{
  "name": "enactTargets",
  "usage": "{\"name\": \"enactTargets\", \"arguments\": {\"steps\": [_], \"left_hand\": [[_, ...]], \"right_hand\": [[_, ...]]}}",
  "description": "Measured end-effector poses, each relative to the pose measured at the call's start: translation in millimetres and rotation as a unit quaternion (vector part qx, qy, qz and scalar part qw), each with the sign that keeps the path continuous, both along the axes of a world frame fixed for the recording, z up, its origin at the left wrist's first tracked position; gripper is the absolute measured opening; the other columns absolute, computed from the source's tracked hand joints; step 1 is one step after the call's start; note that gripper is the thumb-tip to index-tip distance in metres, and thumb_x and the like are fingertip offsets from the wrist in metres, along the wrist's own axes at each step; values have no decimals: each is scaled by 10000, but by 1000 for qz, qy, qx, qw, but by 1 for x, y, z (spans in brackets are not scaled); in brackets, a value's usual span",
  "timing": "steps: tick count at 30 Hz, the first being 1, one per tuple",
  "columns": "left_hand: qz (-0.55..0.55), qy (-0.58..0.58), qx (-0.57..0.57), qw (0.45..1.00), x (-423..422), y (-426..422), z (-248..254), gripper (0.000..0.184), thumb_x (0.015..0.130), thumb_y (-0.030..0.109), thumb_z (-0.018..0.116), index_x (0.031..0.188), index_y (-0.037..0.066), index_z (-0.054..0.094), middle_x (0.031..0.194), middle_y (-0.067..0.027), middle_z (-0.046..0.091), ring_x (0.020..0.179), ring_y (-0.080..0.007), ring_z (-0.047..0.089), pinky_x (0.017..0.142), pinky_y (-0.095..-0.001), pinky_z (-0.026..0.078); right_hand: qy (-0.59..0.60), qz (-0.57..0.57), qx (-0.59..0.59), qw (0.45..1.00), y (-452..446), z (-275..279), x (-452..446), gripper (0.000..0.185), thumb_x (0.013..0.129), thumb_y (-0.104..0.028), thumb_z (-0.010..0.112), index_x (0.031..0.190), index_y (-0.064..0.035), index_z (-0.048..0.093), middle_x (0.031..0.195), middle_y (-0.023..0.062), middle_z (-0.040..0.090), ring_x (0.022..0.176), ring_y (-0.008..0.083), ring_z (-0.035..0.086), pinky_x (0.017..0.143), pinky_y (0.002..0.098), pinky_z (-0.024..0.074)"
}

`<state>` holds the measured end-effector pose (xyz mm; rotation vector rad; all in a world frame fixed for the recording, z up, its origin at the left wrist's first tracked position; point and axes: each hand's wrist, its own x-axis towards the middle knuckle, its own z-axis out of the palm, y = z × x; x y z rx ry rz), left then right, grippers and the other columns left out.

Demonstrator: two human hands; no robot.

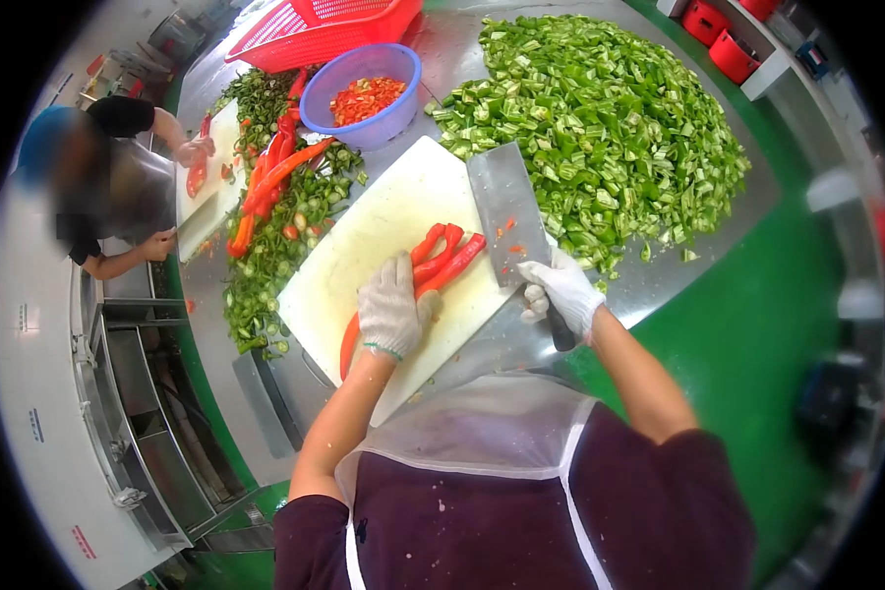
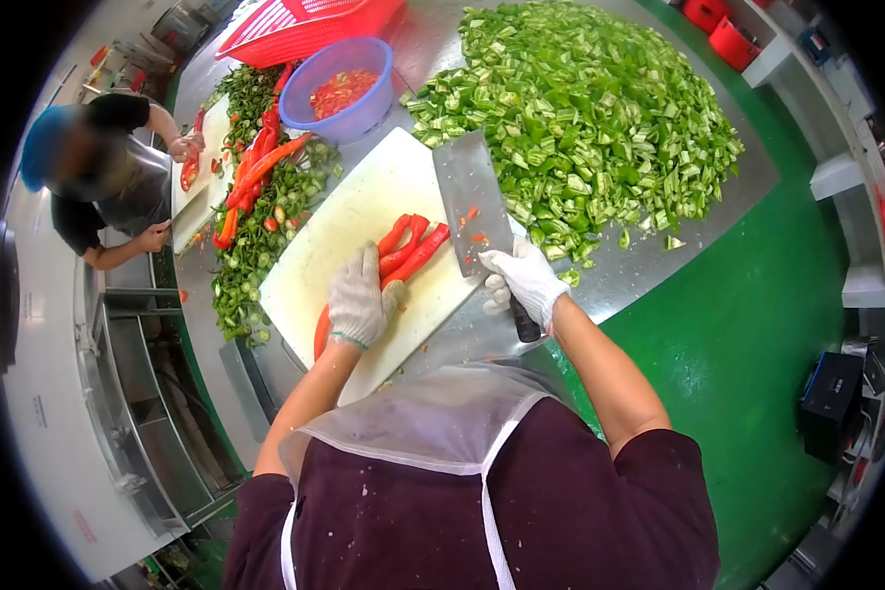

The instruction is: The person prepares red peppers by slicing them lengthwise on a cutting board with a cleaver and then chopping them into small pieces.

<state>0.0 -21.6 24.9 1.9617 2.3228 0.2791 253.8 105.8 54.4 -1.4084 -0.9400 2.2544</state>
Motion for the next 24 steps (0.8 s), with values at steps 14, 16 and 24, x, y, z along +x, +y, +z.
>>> {"name": "enactTargets", "arguments": {"steps": [14, 16, 24], "left_hand": [[-5, -9, 24, 1000, -2, 4, -4, 753, 876, 380, 706, 1414, -90, 469, 1319, -274, 590, 1135, -440, 585, 997, -493, 466], [-5, -18, 31, 999, -3, 4, -3, 743, 876, 374, 707, 1411, -85, 473, 1300, -272, 599, 1119, -444, 592, 987, -497, 472], [1, -38, 0, 999, -10, 9, -3, 709, 896, 342, 696, 1416, -83, 469, 1245, -250, 620, 1094, -434, 595, 962, -491, 484]], "right_hand": [[-14, -3, -27, 1000, 1, -9, -2, 237, 989, -139, 614, 1211, -119, 535, 719, -15, 516, 475, 98, 482, 503, 380, 597], [-11, -10, -36, 999, -1, -9, -9, 234, 989, -138, 615, 1205, -114, 530, 734, -16, 518, 480, 96, 477, 502, 385, 593], [33, -13, -35, 999, 7, -15, -27, 227, 979, -126, 630, 1178, -94, 526, 803, -8, 528, 515, 78, 452, 464, 337, 547]]}}
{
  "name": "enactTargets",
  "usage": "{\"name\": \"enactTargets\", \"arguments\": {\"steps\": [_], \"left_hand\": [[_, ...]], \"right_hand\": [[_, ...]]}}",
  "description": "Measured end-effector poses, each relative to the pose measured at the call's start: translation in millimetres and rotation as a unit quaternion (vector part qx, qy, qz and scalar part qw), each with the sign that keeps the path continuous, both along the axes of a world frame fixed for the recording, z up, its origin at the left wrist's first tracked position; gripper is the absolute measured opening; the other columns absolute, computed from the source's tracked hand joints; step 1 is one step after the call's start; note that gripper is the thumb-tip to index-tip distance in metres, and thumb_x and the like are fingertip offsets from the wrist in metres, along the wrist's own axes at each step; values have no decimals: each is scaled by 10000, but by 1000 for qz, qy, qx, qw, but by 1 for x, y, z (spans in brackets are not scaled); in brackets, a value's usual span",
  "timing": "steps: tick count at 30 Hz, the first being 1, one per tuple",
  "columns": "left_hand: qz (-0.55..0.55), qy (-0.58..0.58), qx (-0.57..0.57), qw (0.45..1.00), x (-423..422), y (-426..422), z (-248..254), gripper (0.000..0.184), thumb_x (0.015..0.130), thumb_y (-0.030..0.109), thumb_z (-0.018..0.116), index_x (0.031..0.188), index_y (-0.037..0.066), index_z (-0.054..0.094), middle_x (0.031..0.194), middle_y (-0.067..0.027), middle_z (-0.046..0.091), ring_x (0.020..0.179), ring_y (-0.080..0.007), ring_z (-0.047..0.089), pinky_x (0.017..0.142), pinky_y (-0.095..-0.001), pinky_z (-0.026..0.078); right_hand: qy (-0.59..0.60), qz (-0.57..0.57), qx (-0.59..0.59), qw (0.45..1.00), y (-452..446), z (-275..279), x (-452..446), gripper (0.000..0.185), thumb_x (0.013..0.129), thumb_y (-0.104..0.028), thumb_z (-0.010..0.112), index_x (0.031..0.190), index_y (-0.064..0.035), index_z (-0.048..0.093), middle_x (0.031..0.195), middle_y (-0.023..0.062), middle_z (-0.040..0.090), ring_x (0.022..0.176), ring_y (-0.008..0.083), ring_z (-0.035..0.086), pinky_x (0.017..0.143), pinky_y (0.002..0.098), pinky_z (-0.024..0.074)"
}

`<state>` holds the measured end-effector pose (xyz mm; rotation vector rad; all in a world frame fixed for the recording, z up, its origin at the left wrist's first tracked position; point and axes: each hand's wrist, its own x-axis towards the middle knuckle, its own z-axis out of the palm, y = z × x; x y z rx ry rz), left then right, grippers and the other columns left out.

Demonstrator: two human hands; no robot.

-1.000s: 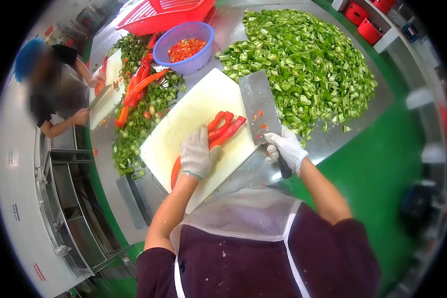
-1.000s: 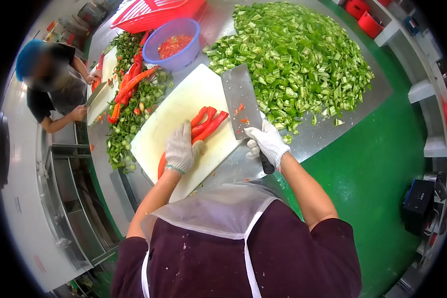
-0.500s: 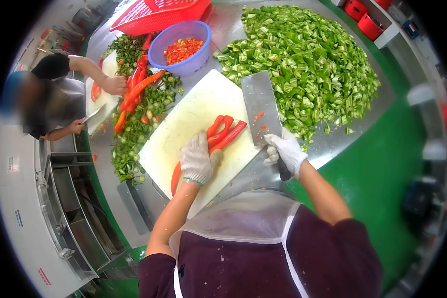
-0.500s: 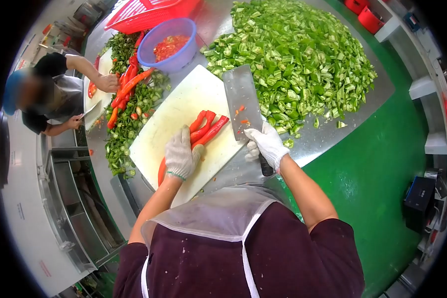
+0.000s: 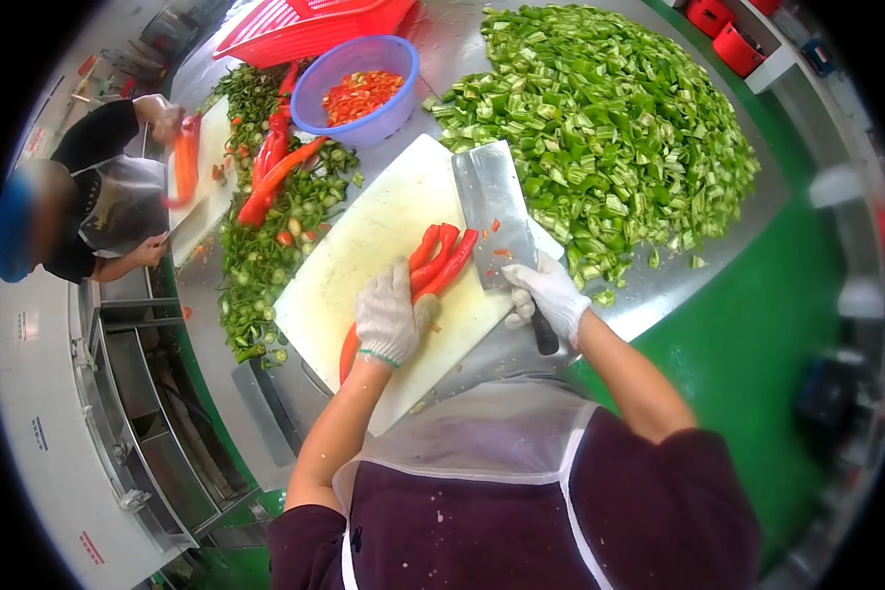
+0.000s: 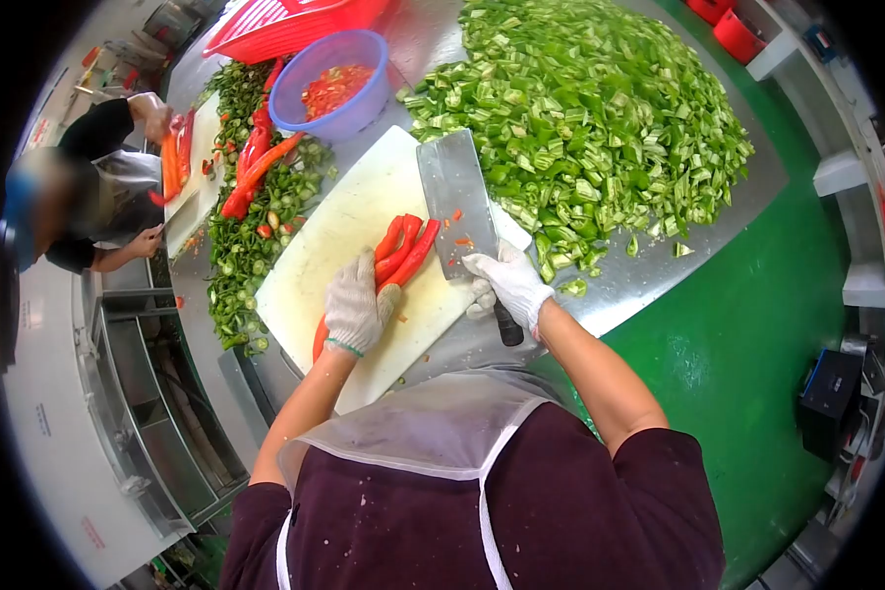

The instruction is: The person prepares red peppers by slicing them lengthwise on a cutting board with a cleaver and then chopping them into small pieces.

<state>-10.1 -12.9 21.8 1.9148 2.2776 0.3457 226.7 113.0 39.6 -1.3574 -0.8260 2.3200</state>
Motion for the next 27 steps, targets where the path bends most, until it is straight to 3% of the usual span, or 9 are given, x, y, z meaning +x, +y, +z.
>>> {"name": "enactTargets", "arguments": {"steps": [7, 13, 15, 23, 27], "left_hand": [[-3, -14, -20, 1000, -2, 2, 4, 698, 919, 347, 670, 1428, -83, 463, 1246, -242, 619, 1103, -427, 584, 956, -495, 478], [-9, 4, -18, 1000, -3, 4, 5, 695, 927, 362, 658, 1431, -75, 465, 1235, -231, 621, 1091, -419, 587, 943, -493, 482], [5, 16, -21, 1000, 0, 4, 3, 720, 901, 389, 679, 1427, -60, 478, 1205, -201, 627, 1078, -381, 597, 938, -471, 483], [17, -11, 44, 999, -2, 0, -7, 690, 878, 378, 709, 1399, -29, 512, 1164, -216, 631, 1061, -402, 601, 928, -481, 485], [34, -43, 51, 997, 1, -1, -2, 649, 872, 321, 736, 1374, -27, 517, 1185, -254, 625, 1072, -441, 595, 943, -511, 482]], "right_hand": [[46, 26, 14, 999, 11, -5, -8, 211, 984, -128, 625, 1166, -86, 525, 796, -13, 519, 513, 72, 439, 433, 279, 500], [-7, 126, 39, 991, 11, 5, -8, 316, 980, -133, 627, 1263, -68, 501, 830, 14, 557, 544, 90, 504, 447, 325, 547], [-9, 136, 38, 990, 0, -8, -17, 339, 977, -140, 638, 1276, -62, 496, 876, 36, 576, 556, 104, 526, 454, 324, 556], [-44, 4, 27, 999, -40, -13, -31, 281, 950, -186, 694, 1164, -63, 561, 905, 41, 586, 621, 144, 576, 513, 325, 571], [-81, -65, 1, 995, -55, -13, -44, 319, 954, -183, 689, 1174, -52, 499, 918, 80, 610, 632, 179, 612, 506, 380, 607]]}}
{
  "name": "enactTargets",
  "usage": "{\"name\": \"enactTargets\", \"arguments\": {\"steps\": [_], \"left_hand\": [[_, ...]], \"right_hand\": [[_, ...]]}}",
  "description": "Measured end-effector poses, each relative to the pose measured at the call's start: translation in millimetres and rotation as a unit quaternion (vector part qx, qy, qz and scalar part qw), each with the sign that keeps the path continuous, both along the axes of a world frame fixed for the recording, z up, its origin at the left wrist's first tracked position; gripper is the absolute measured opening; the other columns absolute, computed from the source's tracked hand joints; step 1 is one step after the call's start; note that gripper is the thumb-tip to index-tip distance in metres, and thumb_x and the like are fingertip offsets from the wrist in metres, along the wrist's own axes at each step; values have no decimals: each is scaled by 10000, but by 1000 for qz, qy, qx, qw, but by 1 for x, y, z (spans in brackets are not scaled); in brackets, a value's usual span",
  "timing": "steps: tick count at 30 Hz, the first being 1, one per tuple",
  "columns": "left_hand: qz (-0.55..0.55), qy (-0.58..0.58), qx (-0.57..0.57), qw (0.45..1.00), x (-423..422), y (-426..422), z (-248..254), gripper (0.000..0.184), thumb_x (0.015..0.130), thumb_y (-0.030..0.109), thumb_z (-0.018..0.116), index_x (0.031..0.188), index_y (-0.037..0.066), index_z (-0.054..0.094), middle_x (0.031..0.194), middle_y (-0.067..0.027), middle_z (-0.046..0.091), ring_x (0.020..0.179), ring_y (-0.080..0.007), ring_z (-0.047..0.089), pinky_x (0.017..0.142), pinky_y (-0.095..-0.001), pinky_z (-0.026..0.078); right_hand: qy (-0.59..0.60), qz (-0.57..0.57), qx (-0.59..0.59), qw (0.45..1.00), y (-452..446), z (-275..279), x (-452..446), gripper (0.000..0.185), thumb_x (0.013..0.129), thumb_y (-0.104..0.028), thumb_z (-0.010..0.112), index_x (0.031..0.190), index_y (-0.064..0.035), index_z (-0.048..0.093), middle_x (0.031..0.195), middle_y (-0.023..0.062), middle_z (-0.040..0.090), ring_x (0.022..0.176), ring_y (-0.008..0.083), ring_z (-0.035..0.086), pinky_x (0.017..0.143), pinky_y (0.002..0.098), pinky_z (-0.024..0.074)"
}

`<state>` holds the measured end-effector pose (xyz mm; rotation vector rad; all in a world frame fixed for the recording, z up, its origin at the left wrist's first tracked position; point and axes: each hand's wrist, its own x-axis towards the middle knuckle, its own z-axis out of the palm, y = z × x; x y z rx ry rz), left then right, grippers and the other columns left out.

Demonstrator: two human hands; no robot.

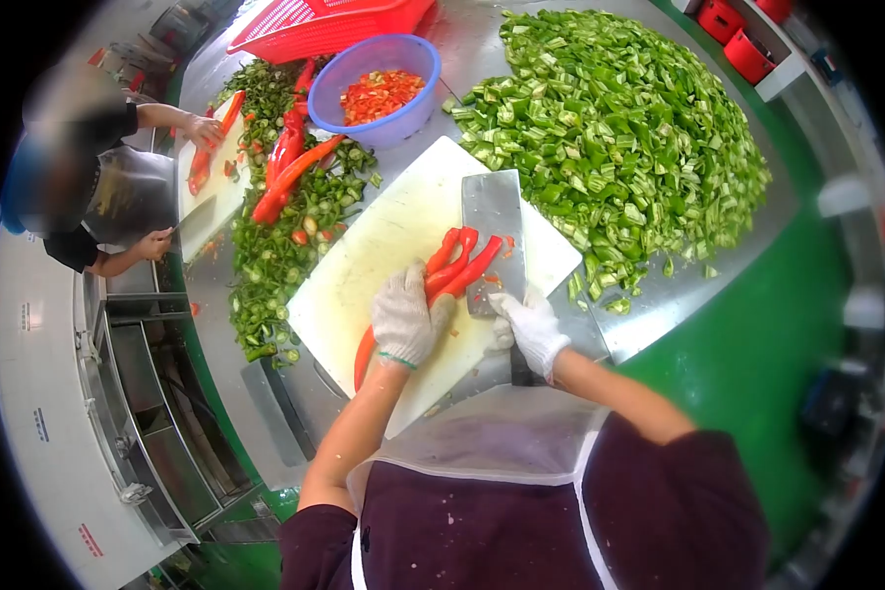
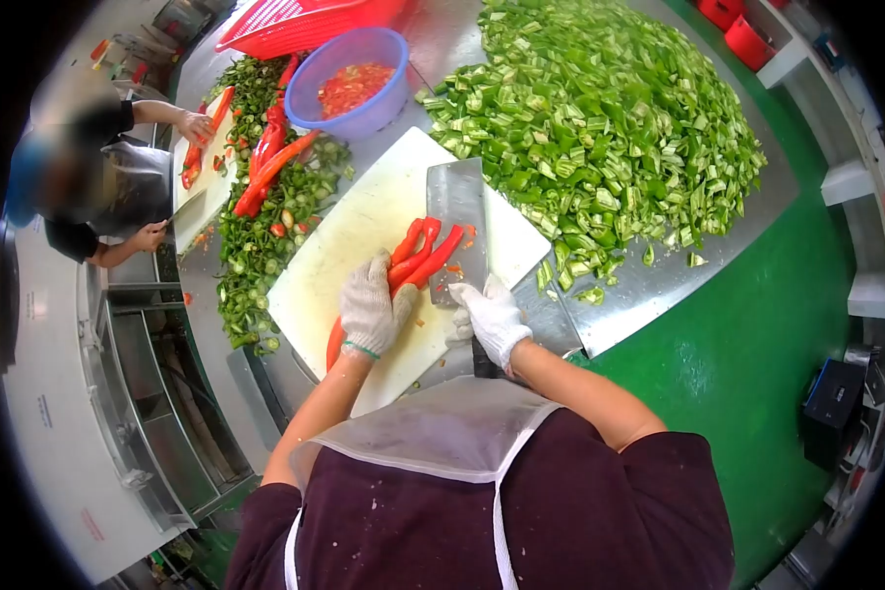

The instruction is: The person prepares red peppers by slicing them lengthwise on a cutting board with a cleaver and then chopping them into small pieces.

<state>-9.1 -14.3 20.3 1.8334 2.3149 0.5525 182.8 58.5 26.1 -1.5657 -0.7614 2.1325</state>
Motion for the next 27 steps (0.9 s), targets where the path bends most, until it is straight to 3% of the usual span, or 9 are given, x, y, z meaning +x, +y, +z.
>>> {"name": "enactTargets", "arguments": {"steps": [10, 14, 16, 22, 25, 27], "left_hand": [[-13, -18, 25, 999, -3, 1, -4, 620, 870, 293, 735, 1360, -24, 528, 1126, -238, 630, 1045, -430, 598, 918, -509, 488], [-9, -9, 9, 1000, -6, 2, -6, 616, 853, 347, 733, 1326, -10, 564, 1092, -215, 657, 1007, -400, 628, 891, -495, 499], [-9, -14, 5, 1000, -6, 3, -6, 614, 858, 349, 731, 1327, -10, 564, 1079, -213, 659, 1002, -404, 630, 890, -497, 499], [-2, -39, -12, 999, -6, 3, -9, 612, 896, 284, 716, 1374, -20, 484, 1319, -290, 552, 1190, -472, 541, 1011, -530, 454], [-7, 56, 13, 998, -8, 5, -5, 689, 913, 319, 702, 1436, -35, 427, 1507, -333, 402, 1373, -504, 410, 1133, -554, 352], [16, 34, -37, 999, -10, 5, -11, 751, 934, 363, 675, 1487, -49, 376, 1575, -340, 309, 1451, -504, 311, 1185, -559, 272]], "right_hand": [[25, 48, -23, 998, 23, 12, -2, 277, 962, -163, 653, 1118, -86, 438, 781, 79, 570, 523, 168, 539, 536, 444, 609], [-3, 182, 2, 983, 48, 11, 7, 214, 952, -192, 692, 989, -66, 522, 751, 43, 555, 517, 124, 505, 540, 373, 593], [15, 177, -20, 984, 48, 14, 10, 205, 961, -218, 695, 950, -67, 556, 713, 17, 536, 497, 100, 483, 530, 330, 566], [23, 255, -48, 965, 32, 12, 17, 219, 980, -219, 667, 1034, -78, 508, 677, 0, 506, 468, 107, 441, 517, 344, 554], [-4, 244, -79, 967, 22, 12, 9, 256, 987, -218, 652, 1096, -66, 477, 694, 8, 504, 477, 109, 437, 516, 354, 556], [2, 247, -73, 966, 20, 8, 7, 235, 986, -210, 647, 1095, -60, 502, 698, 8, 501, 482, 108, 445, 513, 358, 564]]}}
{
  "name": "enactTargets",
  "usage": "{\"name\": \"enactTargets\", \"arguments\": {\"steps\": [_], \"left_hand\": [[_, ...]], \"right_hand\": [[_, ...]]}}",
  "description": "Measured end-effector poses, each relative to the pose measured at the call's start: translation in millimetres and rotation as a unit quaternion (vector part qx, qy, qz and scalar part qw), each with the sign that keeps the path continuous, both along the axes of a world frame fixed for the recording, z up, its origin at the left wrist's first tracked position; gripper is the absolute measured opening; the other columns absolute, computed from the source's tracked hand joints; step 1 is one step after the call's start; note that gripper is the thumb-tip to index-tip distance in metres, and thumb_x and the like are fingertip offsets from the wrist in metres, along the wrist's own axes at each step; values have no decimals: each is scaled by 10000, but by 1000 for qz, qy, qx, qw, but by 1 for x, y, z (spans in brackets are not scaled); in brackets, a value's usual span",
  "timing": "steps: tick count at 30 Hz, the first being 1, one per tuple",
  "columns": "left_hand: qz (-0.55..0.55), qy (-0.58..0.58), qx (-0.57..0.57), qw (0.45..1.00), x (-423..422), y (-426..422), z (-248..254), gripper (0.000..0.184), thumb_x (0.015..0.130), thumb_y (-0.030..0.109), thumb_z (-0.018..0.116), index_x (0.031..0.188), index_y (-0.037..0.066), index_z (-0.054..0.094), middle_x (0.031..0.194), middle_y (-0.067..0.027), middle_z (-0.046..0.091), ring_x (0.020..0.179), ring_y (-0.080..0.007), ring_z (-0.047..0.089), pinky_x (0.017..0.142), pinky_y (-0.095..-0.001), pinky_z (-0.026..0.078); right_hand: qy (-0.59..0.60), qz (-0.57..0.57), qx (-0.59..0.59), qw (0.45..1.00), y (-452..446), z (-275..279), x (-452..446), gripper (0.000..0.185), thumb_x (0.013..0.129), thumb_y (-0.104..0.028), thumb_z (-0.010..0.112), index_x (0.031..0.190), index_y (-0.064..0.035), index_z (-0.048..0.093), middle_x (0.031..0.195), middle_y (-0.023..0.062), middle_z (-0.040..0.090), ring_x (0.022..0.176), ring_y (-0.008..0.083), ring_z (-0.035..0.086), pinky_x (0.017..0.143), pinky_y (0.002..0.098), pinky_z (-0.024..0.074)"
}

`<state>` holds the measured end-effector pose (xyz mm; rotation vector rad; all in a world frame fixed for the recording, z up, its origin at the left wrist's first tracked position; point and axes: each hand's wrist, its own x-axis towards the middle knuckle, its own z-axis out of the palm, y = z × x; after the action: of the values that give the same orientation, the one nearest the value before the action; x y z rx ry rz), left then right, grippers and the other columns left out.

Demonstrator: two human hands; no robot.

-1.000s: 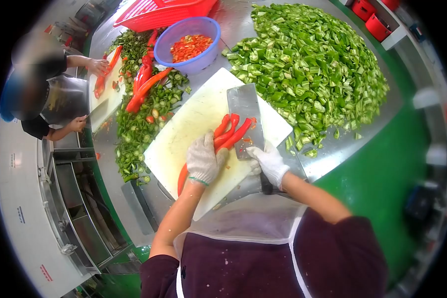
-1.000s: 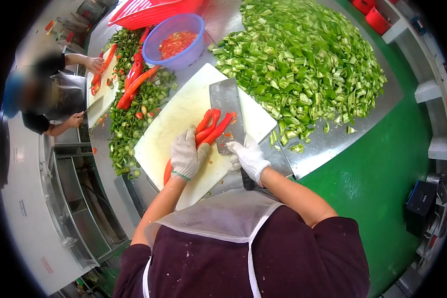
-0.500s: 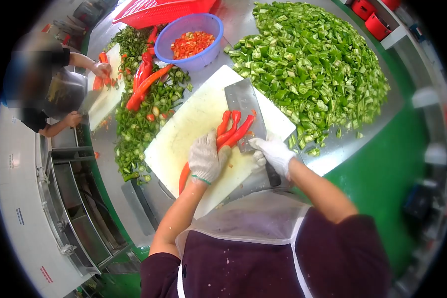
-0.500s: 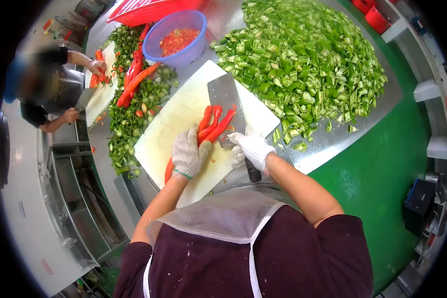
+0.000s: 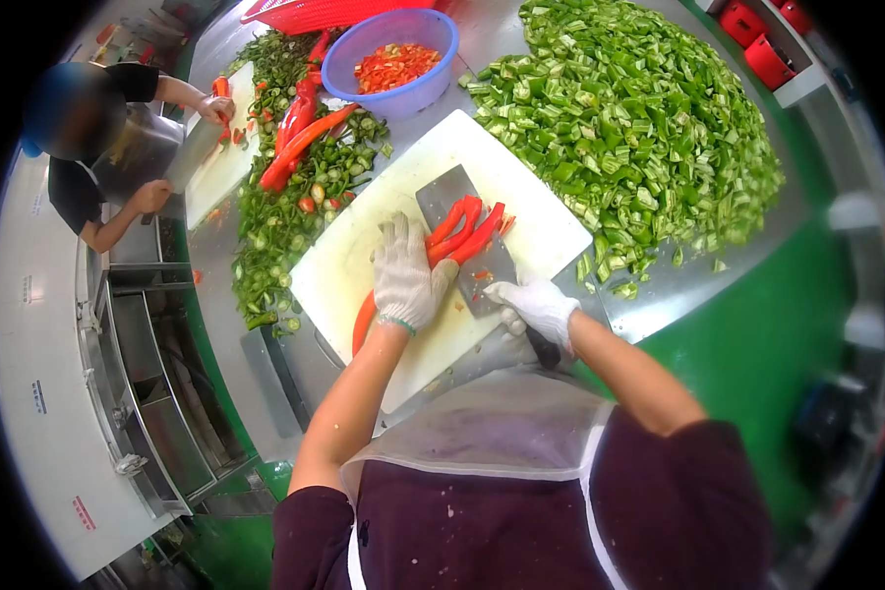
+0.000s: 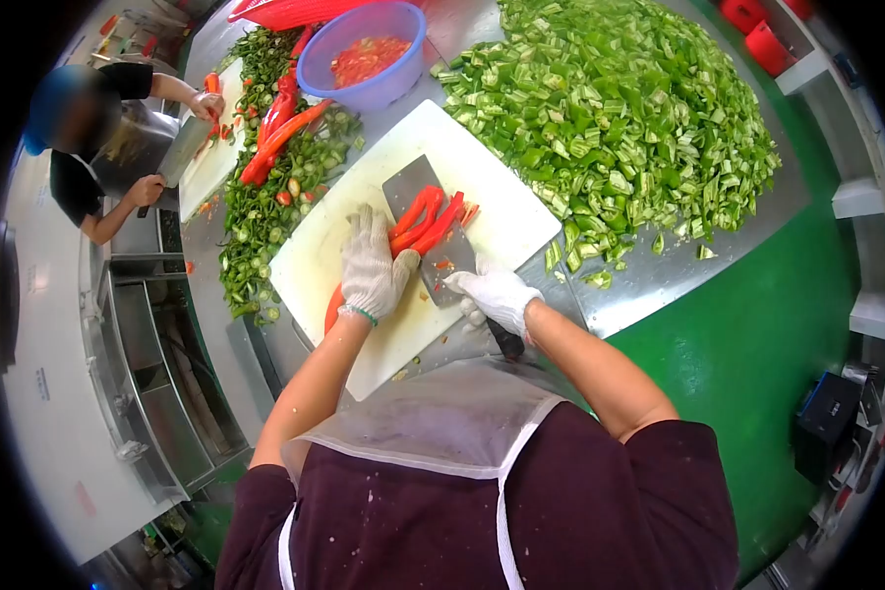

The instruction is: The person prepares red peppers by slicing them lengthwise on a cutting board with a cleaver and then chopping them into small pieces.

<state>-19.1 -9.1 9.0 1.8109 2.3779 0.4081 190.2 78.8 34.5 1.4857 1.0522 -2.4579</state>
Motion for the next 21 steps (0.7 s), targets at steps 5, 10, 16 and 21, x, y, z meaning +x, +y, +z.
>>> {"name": "enactTargets", "arguments": {"steps": [5, 10, 16, 21], "left_hand": [[20, -6, -37, 999, -1, 1, -7, 873, 965, 444, 615, 1569, -74, 254, 1638, -335, 212, 1528, -489, 193, 1236, -550, 180], [26, 40, -7, 999, 6, -4, 7, 840, 942, 478, 638, 1496, -90, 366, 1574, -334, 330, 1481, -490, 285, 1223, -544, 221], [34, 16, -40, 998, -5, -60, 36, 688, 853, 492, 713, 1218, -67, 547, 1253, -259, 559, 1138, -422, 538, 981, -495, 451], [-28, -10, -20, 999, 2, -48, 19, 643, 876, 445, 701, 1234, -60, 527, 1283, -298, 524, 1178, -486, 512, 973, -512, 442]], "right_hand": [[48, 35, 19, 998, -20, 11, -1, 229, 981, -191, 637, 1138, -51, 545, 701, 6, 499, 480, 107, 454, 506, 375, 595], [45, 35, -4, 998, -23, 0, 0, 222, 989, -212, 637, 1118, -48, 558, 694, 9, 507, 468, 105, 473, 490, 379, 610], [71, 34, -43, 996, -21, 1, 16, 151, 1004, -230, 630, 1027, -105, 549, 661, -45, 466, 471, 69, 437, 531, 368, 603], [50, 25, -18, 998, -29, 13, 22, 137, 1009, -234, 624, 1048, -130, 543, 652, -58, 421, 472, 68, 393, 550, 370, 592]]}}
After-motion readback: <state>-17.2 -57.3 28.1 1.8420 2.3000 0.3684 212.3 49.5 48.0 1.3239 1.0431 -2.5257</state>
